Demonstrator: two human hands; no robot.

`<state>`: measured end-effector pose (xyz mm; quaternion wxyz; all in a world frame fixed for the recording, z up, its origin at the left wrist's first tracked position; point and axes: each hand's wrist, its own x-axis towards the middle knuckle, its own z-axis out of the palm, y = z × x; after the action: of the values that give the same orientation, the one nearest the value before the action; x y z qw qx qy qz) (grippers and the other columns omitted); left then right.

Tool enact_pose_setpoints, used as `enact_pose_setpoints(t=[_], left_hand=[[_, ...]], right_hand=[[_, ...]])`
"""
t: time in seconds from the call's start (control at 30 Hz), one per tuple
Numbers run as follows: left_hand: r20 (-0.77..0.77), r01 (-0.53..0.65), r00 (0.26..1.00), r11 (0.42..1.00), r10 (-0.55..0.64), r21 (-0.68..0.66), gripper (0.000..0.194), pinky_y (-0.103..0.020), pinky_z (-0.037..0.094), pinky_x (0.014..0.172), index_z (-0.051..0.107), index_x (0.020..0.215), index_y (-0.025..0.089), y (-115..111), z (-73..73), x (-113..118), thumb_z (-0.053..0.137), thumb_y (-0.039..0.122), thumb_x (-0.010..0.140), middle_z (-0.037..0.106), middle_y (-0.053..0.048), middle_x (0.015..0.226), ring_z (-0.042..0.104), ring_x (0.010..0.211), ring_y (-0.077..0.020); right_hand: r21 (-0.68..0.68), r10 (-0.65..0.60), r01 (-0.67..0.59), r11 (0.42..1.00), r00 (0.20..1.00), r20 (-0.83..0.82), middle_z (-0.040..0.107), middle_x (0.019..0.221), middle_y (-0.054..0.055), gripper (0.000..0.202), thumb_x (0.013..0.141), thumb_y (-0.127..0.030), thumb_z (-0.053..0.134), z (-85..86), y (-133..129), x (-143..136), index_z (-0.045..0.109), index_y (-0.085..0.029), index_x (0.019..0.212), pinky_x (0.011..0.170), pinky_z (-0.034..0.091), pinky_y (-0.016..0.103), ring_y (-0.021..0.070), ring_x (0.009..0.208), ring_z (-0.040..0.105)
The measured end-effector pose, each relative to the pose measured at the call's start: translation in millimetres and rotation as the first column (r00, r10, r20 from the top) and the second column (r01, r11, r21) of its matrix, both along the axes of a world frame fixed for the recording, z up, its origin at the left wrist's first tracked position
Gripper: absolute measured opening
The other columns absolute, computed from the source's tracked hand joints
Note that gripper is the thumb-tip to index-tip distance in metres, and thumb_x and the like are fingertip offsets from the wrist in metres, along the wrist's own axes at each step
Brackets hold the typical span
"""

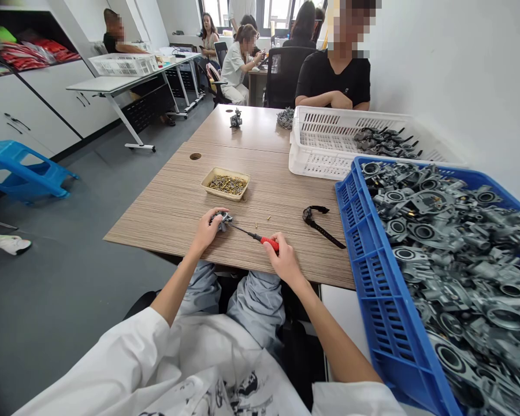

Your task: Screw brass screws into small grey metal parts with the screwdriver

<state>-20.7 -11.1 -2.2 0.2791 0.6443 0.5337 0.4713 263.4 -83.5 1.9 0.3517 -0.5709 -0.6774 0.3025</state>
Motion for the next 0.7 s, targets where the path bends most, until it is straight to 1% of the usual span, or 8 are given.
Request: enact_pose_setpoints(t=[0.17, 0.33, 0.43, 0.7], left_hand=[[0.009, 0.001, 1.000, 1.000, -0.001, -0.009, 0.033, -0.037, 0.051, 0.099, 0.075, 0.114, 0.020, -1.0, 1.4, 0.3, 0.049, 0.031, 0.097, 0.076, -0.007, 0.113, 0.068, 0.105, -0.0237], [0.016, 0.002, 1.000, 1.000, -0.002, -0.005, 0.032, -0.038, 0.051, 0.101, 0.075, 0.114, 0.020, -2.3, 4.4, 1.4, 0.049, 0.030, 0.097, 0.075, -0.008, 0.115, 0.067, 0.108, -0.0242], [0.005, -0.003, 1.000, 1.000, 0.003, -0.007, 0.032, -0.038, 0.052, 0.101, 0.075, 0.113, 0.020, -2.7, 5.6, 1.7, 0.049, 0.030, 0.097, 0.075, -0.007, 0.113, 0.068, 0.106, -0.0237], [0.012, -0.007, 1.000, 1.000, 0.007, -0.002, 0.032, -0.038, 0.052, 0.100, 0.076, 0.113, 0.021, -1.3, 2.3, 1.0, 0.049, 0.030, 0.098, 0.076, -0.007, 0.113, 0.068, 0.105, -0.0236]], right_hand=[[-0.005, -0.002, 0.002, 1.000, 1.000, 0.003, 0.056, 0.070, -0.003, 0.028, 0.101, -0.053, 0.052, 0.5, 0.1, -0.4, 0.053, -0.025, 0.098, 0.059, 0.036, 0.030, 0.0188, 0.061, 0.052], [0.007, -0.003, 0.003, 1.000, 1.000, 0.016, 0.058, 0.071, -0.002, 0.028, 0.101, -0.052, 0.052, 0.2, 0.6, -0.3, 0.052, -0.025, 0.099, 0.059, 0.036, 0.030, 0.0192, 0.061, 0.053], [0.011, -0.002, 0.002, 1.000, 1.000, 0.015, 0.059, 0.072, -0.002, 0.028, 0.101, -0.053, 0.052, -0.6, 0.8, -0.1, 0.052, -0.025, 0.099, 0.058, 0.036, 0.030, 0.0192, 0.061, 0.054], [0.004, 0.000, 0.000, 1.000, 1.000, 0.003, 0.056, 0.070, -0.002, 0.028, 0.101, -0.053, 0.052, -0.6, 0.7, -0.3, 0.052, -0.025, 0.099, 0.059, 0.036, 0.030, 0.0192, 0.061, 0.053]])
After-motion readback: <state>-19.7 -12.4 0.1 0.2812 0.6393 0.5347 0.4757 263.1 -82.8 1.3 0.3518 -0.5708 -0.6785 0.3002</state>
